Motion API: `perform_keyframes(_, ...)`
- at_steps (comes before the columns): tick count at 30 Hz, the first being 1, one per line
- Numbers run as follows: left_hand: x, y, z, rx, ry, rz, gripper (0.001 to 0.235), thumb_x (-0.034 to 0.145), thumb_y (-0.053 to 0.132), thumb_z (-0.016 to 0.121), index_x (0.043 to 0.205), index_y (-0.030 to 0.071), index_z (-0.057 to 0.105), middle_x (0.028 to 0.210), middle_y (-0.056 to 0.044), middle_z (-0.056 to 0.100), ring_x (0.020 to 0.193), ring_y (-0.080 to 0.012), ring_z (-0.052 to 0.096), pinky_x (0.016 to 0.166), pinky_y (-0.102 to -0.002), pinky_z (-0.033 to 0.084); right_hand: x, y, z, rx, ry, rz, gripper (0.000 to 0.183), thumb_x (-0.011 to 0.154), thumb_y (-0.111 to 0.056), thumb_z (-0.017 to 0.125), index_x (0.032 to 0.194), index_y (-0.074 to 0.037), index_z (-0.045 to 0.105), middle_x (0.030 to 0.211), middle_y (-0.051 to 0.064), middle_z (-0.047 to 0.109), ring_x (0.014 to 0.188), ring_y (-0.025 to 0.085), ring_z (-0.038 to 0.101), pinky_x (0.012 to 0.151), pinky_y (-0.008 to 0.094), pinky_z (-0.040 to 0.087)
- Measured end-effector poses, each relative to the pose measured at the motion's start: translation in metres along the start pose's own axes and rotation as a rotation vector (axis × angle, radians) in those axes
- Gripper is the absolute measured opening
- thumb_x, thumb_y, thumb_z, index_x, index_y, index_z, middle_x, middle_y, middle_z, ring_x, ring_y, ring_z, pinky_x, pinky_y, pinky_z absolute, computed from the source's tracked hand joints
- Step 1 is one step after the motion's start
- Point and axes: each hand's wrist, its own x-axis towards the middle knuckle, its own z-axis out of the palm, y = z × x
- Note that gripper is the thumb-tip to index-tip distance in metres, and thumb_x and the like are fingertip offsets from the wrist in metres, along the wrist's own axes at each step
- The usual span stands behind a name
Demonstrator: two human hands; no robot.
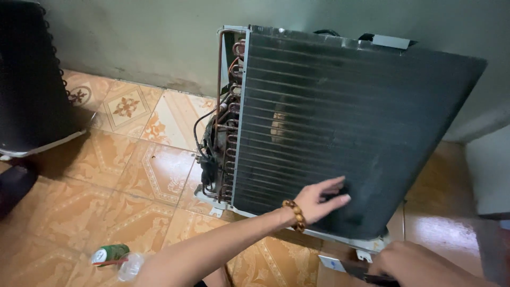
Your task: The person uses two small rectangular tools to scrape and clean the fins of an air conditioner condenser unit. They work methodically across the surface, moving from the bottom to the top while occasionally adjusting their grip and position.
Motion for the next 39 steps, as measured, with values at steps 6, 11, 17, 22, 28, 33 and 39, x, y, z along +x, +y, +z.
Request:
perform_keyframes(6,-0.005,-0.019,-0.029,-0.263,0.183,-0.053,0.055,0.1,0.034,0.055,0.146,0.005,0.054,0.129,-0.014,0.069,0.117,-0.0195,0.067,0.104,-0.03,0.054,0.012,0.016,0.009,-0.027,-0.054,0.039,0.023,0.097,-0.041,0.061,0.115,-0.048,0.074,0.119,-0.017,0.069,0.12,-0.003,0.064,0.104,0.021,0.05)
perform_keyframes(11,-0.042,0.02,-0.075,-0.114,0.264,-0.312,0.057,0.1,0.046,0.037,0.151,0.023,0.048,0.147,-0.005,0.062,0.137,-0.0173,0.058,0.114,-0.038,0.048,-0.019,-0.006,-0.013,0.041,-0.062,0.074,0.021,0.097,-0.049,0.067,0.116,-0.047,0.075,0.119,-0.023,0.072,0.118,-0.01,0.066,0.107,0.017,0.051)
perform_keyframes(17,-0.066,0.029,-0.12,0.008,0.767,-0.357,0.06,0.096,0.054,0.04,0.132,0.014,0.067,0.123,-0.005,0.074,0.115,-0.0164,0.068,0.1,-0.036,0.052,-0.039,-0.021,-0.028,-0.004,-0.08,0.052,0.011,0.096,-0.048,0.067,0.1,-0.045,0.076,0.097,-0.026,0.076,0.098,-0.014,0.07,0.094,0.013,0.052)
perform_keyframes(22,-0.071,0.035,-0.118,-0.022,0.854,-0.159,0.053,0.098,0.043,0.049,0.135,0.008,0.066,0.127,-0.009,0.075,0.116,-0.0172,0.071,0.1,-0.031,0.055,-0.052,-0.027,-0.036,0.027,0.007,0.033,0.009,0.091,-0.042,0.071,0.093,-0.046,0.079,0.095,-0.029,0.079,0.1,-0.014,0.073,0.098,0.014,0.054)
perform_keyframes(28,-0.087,0.064,-0.076,0.089,0.418,0.043,0.065,0.092,0.056,0.048,0.138,0.01,0.058,0.119,-0.011,0.076,0.11,-0.0211,0.075,0.095,-0.038,0.063,-0.033,-0.018,-0.04,0.483,0.694,-0.61,0.021,0.082,-0.034,0.078,0.095,-0.026,0.092,0.09,-0.009,0.096,0.068,0.004,0.092,0.066,0.016,0.072)
perform_keyframes(33,-0.106,0.114,-0.052,0.156,0.134,-0.179,0.054,0.078,0.038,0.078,0.119,0.002,0.074,0.104,-0.009,0.08,0.084,-0.0125,0.072,0.075,-0.025,0.06,-0.041,-0.036,-0.064,0.76,0.731,-0.493,0.028,0.076,-0.031,0.08,0.093,-0.016,0.096,0.058,-0.004,0.082,0.05,0.008,0.06,0.054,0.022,0.056)
perform_keyframes(39,-0.096,0.12,-0.066,-0.051,0.311,-0.172,0.035,0.077,0.001,0.084,0.11,-0.004,0.078,0.084,-0.016,0.081,0.061,-0.0174,0.075,0.053,-0.024,0.061,0.006,-0.013,-0.069,1.13,0.772,-0.531,0.039,0.078,-0.025,0.081,0.112,-0.004,0.084,0.104,0.008,0.089,0.089,0.016,0.084,0.088,0.028,0.065)
